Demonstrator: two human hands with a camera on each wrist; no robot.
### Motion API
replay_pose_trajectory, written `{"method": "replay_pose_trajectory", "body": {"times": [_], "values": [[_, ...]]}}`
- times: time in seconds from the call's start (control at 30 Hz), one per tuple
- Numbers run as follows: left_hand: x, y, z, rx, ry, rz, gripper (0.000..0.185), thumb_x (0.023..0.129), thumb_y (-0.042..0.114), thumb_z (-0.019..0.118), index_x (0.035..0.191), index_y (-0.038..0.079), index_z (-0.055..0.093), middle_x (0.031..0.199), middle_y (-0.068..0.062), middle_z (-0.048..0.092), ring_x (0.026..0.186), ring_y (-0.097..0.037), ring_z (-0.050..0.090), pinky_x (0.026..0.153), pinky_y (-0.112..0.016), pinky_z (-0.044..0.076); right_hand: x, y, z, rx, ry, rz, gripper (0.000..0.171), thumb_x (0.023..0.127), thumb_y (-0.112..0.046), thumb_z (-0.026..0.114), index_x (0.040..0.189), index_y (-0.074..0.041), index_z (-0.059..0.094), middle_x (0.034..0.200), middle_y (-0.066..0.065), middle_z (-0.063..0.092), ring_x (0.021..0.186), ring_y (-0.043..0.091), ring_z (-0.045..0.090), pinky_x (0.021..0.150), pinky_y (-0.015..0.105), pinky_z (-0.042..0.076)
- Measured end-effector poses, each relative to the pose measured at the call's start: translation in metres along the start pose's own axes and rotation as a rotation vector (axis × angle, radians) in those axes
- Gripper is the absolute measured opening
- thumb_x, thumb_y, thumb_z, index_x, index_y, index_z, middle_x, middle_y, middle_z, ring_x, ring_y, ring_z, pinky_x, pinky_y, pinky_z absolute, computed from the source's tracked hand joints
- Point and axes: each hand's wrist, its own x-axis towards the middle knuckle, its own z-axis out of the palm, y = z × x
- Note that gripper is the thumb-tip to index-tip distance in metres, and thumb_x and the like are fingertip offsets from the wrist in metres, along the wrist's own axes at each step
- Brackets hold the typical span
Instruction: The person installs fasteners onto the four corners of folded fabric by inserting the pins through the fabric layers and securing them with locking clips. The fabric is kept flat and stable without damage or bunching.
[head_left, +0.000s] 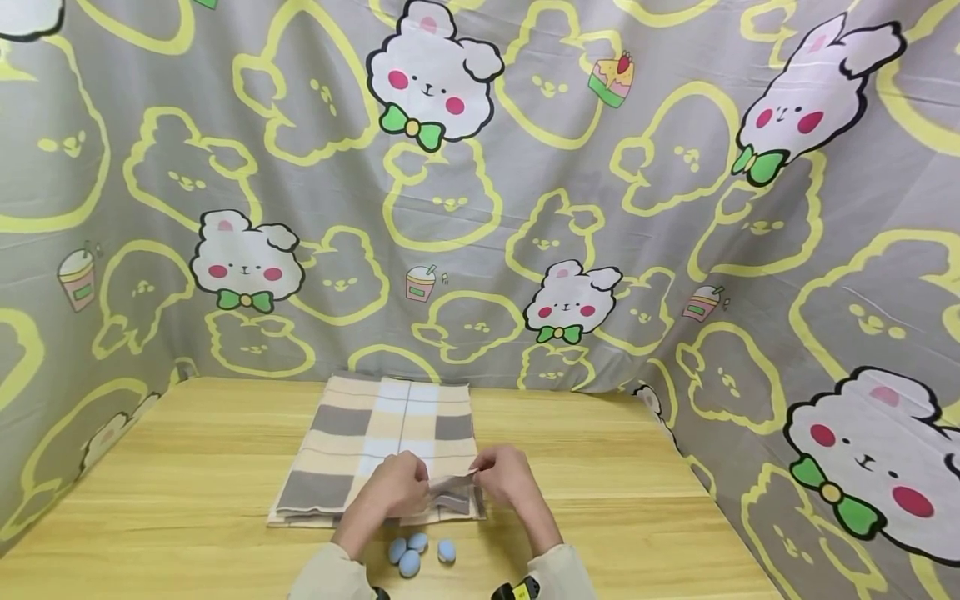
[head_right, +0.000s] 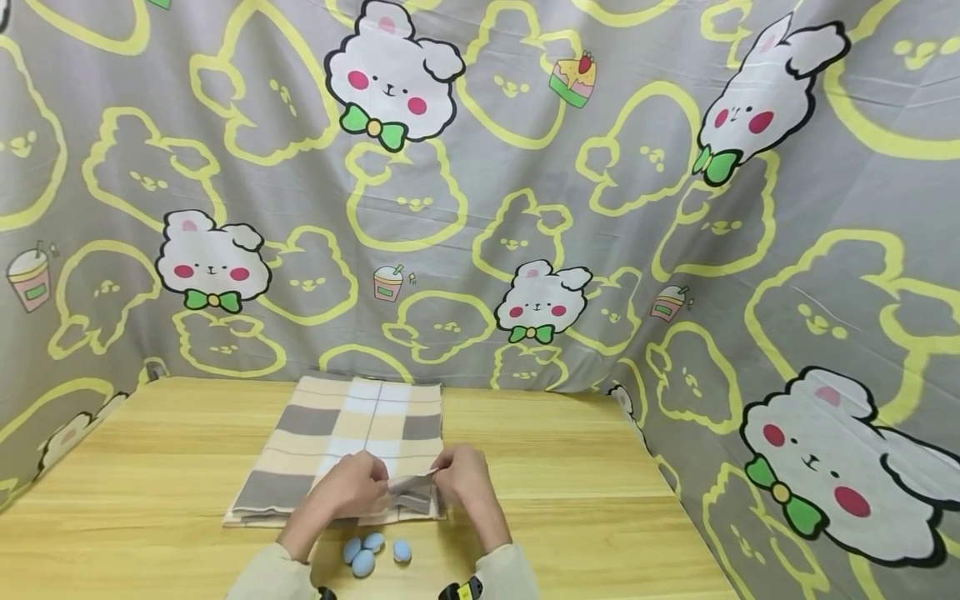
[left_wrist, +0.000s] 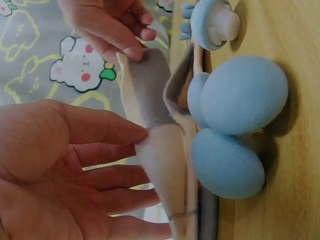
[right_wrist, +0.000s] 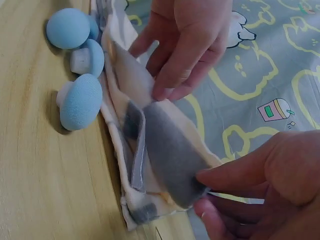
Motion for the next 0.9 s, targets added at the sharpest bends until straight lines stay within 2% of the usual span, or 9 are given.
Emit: {"method": "replay_pose_trajectory", "body": {"times": [0.1,0.2,0.3,0.37,0.53,0.67,0.9], "values": [[0.001,0.003,0.000,-0.007,0.018,0.011,0.015,0.081,0.000,0.064,0.068,0.008,0.068,0.062,-0.001,0.061,0.063,-0.019,0.051,0.058,-0.033,0.044,0.001,-0.001,-0.001,0.043,-0.003,0.019,0.012,0.078,0.003,0.070,0.081,-0.006,0.076,0.076,0.003,0.073,0.069,0.011,0.059,0.061,0.026,0.048],[0.001,0.008,0.002,-0.055,0.026,0.028,0.011,0.081,-0.002,0.064,0.083,0.004,0.073,0.072,-0.005,0.066,0.066,-0.019,0.055,0.057,-0.032,0.045,0.002,-0.001,-0.001,0.061,0.013,0.018,0.010,0.080,0.001,0.071,0.081,-0.007,0.077,0.078,0.004,0.073,0.071,0.012,0.060,0.064,0.028,0.049],[0.002,0.014,0.005,-0.101,0.051,0.064,0.022,0.080,-0.004,0.067,0.100,0.002,0.074,0.084,-0.011,0.071,0.071,-0.020,0.063,0.058,-0.031,0.048,0.003,-0.001,-0.001,0.067,0.024,0.020,0.010,0.081,-0.001,0.071,0.083,-0.007,0.078,0.080,0.005,0.075,0.073,0.013,0.062,0.066,0.030,0.049],[0.003,0.017,0.009,-0.130,0.075,0.093,0.026,0.080,-0.003,0.070,0.106,0.000,0.073,0.087,-0.013,0.073,0.073,-0.020,0.067,0.059,-0.030,0.050,0.003,-0.002,-0.002,0.069,0.025,0.020,0.010,0.082,-0.002,0.071,0.084,-0.007,0.079,0.082,0.005,0.075,0.075,0.013,0.063,0.067,0.031,0.050],[0.006,0.020,0.018,-0.135,0.165,0.152,0.017,0.082,0.000,0.075,0.098,0.002,0.074,0.076,-0.007,0.074,0.064,-0.012,0.067,0.055,-0.025,0.051,0.003,-0.002,-0.001,0.077,0.031,0.008,0.008,0.083,-0.004,0.072,0.083,-0.007,0.079,0.081,0.004,0.075,0.074,0.012,0.062,0.066,0.029,0.051],[0.007,0.020,0.021,-0.114,0.229,0.148,0.009,0.082,-0.001,0.074,0.087,0.006,0.074,0.070,-0.002,0.072,0.060,-0.007,0.061,0.053,-0.023,0.047,0.003,-0.002,0.001,0.086,0.033,-0.006,0.007,0.082,-0.004,0.072,0.083,-0.006,0.078,0.080,0.005,0.074,0.072,0.011,0.062,0.065,0.029,0.051],[0.008,0.018,0.021,-0.097,0.231,0.162,0.009,0.080,0.007,0.083,0.084,0.008,0.075,0.072,-0.001,0.073,0.063,-0.008,0.064,0.056,-0.023,0.049,0.004,-0.003,0.002,0.079,0.030,-0.013,0.006,0.083,-0.008,0.072,0.081,-0.008,0.078,0.078,0.002,0.074,0.071,0.010,0.062,0.065,0.029,0.051]]}}
